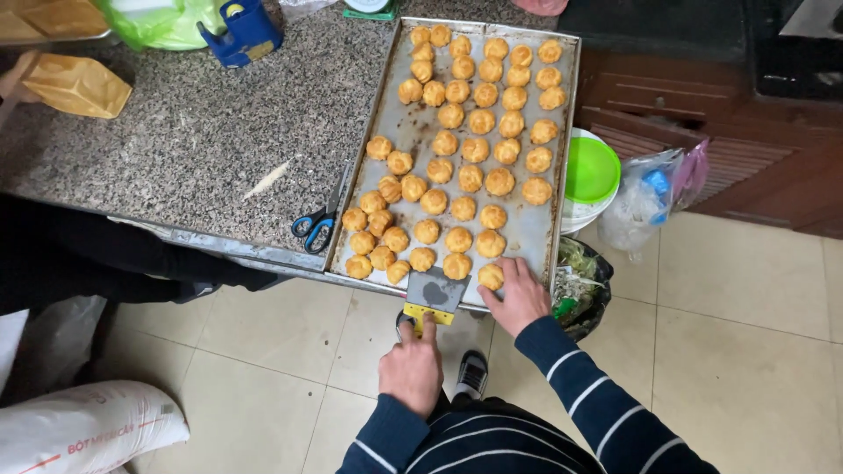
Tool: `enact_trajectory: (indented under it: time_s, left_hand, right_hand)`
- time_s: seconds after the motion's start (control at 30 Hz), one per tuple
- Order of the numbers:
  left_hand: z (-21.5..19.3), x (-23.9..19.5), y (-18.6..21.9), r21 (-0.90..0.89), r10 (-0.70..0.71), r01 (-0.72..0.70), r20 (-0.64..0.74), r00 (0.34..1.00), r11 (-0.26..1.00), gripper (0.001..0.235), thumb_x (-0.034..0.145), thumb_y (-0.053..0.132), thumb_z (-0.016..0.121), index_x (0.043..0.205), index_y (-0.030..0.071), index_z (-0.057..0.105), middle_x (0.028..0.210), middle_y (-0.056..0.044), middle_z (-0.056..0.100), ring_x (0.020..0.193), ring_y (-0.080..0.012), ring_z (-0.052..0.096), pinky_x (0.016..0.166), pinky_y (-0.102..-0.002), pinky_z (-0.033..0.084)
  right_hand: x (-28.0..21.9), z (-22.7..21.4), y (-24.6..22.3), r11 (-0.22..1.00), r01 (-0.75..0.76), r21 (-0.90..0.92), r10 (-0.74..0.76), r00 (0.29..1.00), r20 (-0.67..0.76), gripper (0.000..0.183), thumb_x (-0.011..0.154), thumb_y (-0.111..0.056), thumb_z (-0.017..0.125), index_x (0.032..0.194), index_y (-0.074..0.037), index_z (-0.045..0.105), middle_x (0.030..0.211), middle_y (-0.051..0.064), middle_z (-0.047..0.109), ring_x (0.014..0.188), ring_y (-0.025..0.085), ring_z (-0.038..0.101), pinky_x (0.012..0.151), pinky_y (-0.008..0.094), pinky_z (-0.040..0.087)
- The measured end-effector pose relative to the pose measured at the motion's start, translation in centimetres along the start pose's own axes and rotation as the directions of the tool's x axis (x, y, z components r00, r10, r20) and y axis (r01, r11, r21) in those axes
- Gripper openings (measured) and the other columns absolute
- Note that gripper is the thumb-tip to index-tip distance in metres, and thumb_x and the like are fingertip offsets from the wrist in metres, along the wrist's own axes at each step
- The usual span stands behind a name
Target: The person uses a yellow-handled metal scraper to push and arrange small, round pastries on a baking sheet. They then use the scraper to clean the granite countertop, scraping debris into a nearby trash bin.
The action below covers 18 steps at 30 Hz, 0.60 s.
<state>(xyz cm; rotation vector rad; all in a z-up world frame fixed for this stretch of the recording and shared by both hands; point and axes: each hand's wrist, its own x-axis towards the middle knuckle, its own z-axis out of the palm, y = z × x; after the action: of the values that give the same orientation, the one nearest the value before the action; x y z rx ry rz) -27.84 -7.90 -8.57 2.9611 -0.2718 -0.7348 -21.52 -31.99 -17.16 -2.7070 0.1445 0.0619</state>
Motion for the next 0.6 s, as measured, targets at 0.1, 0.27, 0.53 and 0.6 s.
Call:
enact_trajectory:
  time_s: [0.1, 0.27, 0.53, 0.6]
  left_hand:
    - [-0.1, 1.0, 0.5, -0.02, 0.0, -0.002, -0.112, 0.994, 1.0, 0.062, 0.108, 0.013, 0.057, 0.169, 0.015, 0.041, 0.129, -0.022, 0.062, 0.063, -0.0342, 0.08, 0.052, -0.052, 0.069]
    - [-0.7, 2.8, 1.2, -0.055, -0.005, -0.001, -0.103, 0.995, 0.998, 0.065, 0.11, 0.021, 0.056, 0.172, 0.014, 0.037, 0.151, -0.032, 0.055, 0.067, -0.0371, 0.082, 0.056, -0.053, 0.07]
    - [-3.6, 2.6, 2.0, -0.081, -0.01, -0.001, -0.145, 0.989, 0.997, 0.062, 0.105, 0.01, 0.055, 0.167, 0.015, 0.052, 0.14, -0.024, 0.064, 0.098, -0.045, 0.085, 0.082, -0.059, 0.07]
    - [-6.0, 0.0, 2.1, -0.068, -0.005, -0.003, -0.109, 0.994, 0.998, 0.063, 0.105, 0.01, 0.055, 0.167, 0.015, 0.053, 0.143, -0.026, 0.063, 0.1, -0.0454, 0.086, 0.084, -0.059, 0.07]
  right_hand:
    - [0.0, 0.7, 0.8, 0.999, 0.016, 0.05, -0.015, 0.999, -0.03, 0.061, 0.096, -0.055, 0.077, 0.139, -0.014, 0.063, 0.13, 0.017, 0.063, 0.108, 0.049, 0.074, 0.083, 0.066, 0.063]
    - [0.0, 0.9, 0.8, 0.999, 0.012, 0.037, -0.011, 1.0, -0.019, 0.062, 0.095, -0.053, 0.079, 0.14, -0.014, 0.063, 0.132, 0.018, 0.063, 0.106, 0.049, 0.075, 0.082, 0.066, 0.064]
    - [0.0, -0.3, 0.0, 0.984, -0.161, 0.08, 0.149, 0.979, 0.138, 0.062, 0.095, -0.052, 0.082, 0.145, -0.026, 0.056, 0.138, 0.006, 0.06, 0.129, 0.045, 0.074, 0.107, 0.059, 0.065]
    - [-0.1, -0.6, -0.1, 0.985, -0.148, 0.092, 0.134, 0.981, 0.137, 0.063, 0.094, -0.05, 0.083, 0.146, -0.024, 0.058, 0.137, 0.008, 0.061, 0.128, 0.047, 0.074, 0.107, 0.06, 0.064]
